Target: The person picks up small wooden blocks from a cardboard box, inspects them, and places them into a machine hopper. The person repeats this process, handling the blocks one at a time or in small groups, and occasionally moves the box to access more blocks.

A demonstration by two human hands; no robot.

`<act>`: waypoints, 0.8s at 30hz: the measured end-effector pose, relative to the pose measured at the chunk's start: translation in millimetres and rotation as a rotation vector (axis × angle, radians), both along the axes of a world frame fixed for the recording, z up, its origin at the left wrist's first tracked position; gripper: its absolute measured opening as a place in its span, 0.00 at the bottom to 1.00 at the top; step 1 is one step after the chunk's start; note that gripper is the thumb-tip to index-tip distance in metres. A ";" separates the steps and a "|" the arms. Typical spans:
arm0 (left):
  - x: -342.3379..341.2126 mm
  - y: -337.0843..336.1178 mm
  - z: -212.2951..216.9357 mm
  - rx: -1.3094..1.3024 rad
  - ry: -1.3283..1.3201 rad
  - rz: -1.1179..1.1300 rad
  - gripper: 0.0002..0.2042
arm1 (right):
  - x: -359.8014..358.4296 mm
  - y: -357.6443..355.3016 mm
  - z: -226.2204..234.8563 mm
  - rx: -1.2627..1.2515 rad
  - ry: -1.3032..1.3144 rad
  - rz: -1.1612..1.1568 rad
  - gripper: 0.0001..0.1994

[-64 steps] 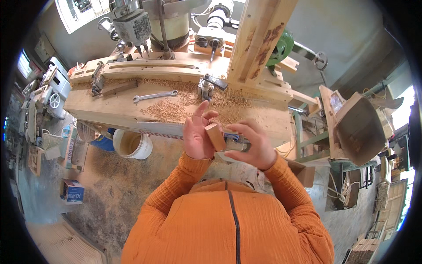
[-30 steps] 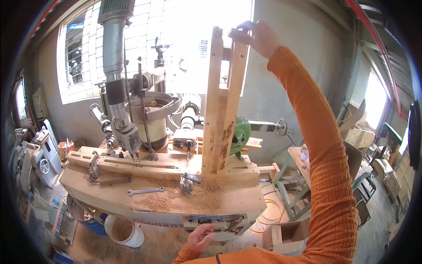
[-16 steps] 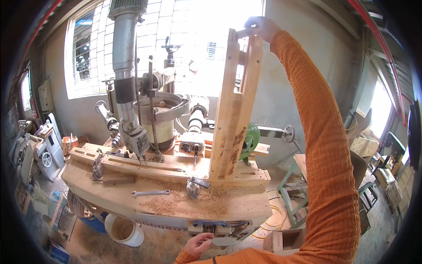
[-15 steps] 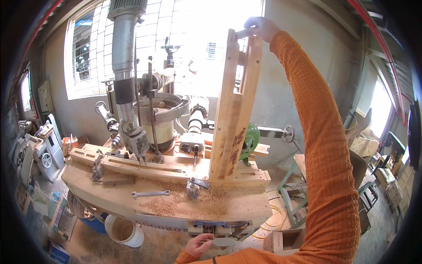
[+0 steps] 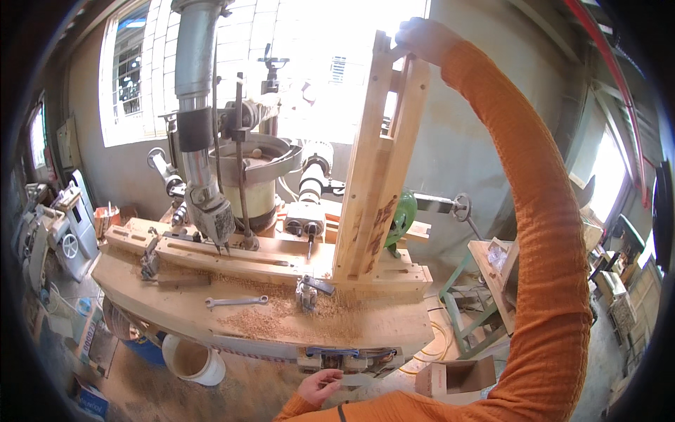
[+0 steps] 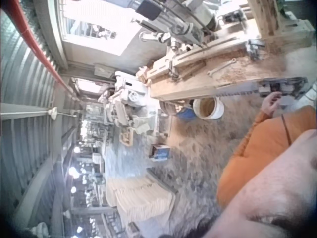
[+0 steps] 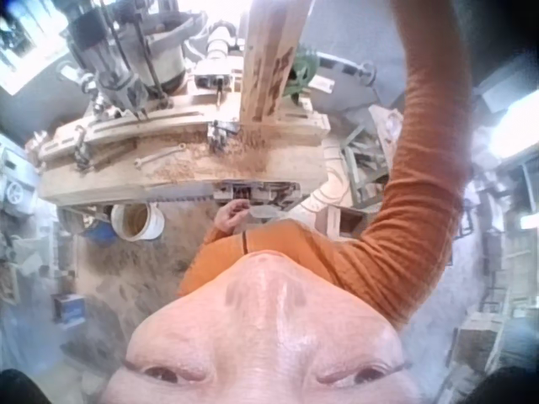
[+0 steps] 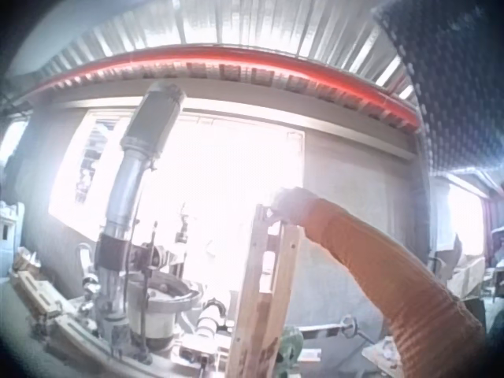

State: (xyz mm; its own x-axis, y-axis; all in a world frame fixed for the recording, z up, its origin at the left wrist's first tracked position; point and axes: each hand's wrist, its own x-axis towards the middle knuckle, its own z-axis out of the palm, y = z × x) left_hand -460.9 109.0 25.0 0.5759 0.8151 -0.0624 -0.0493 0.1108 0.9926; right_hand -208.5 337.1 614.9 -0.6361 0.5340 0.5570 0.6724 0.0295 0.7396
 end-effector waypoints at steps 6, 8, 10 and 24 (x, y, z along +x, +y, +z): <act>-6.5 -2.4 -9.1 -0.014 0.002 0.052 0.18 | 25.1 8.8 -8.0 -0.069 -0.101 0.189 0.06; -10.0 -5.6 -7.7 -0.004 0.040 0.059 0.19 | 21.4 12.8 -11.8 -0.115 -0.010 0.224 0.06; -8.2 -5.8 -6.4 0.017 0.061 0.016 0.20 | 25.7 7.9 -8.4 -0.147 0.099 0.196 0.06; -4.1 -14.1 -49.2 0.085 0.084 0.069 0.22 | 21.9 -11.7 7.1 -0.020 0.099 -0.087 0.15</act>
State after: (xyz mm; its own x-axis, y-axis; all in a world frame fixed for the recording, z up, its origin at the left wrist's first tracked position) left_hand -465.0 94.8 -24.2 0.5136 0.8573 -0.0366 0.0295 0.0249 0.9993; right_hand -186.6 325.5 621.9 -0.5295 0.5967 0.6030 0.7425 -0.0179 0.6697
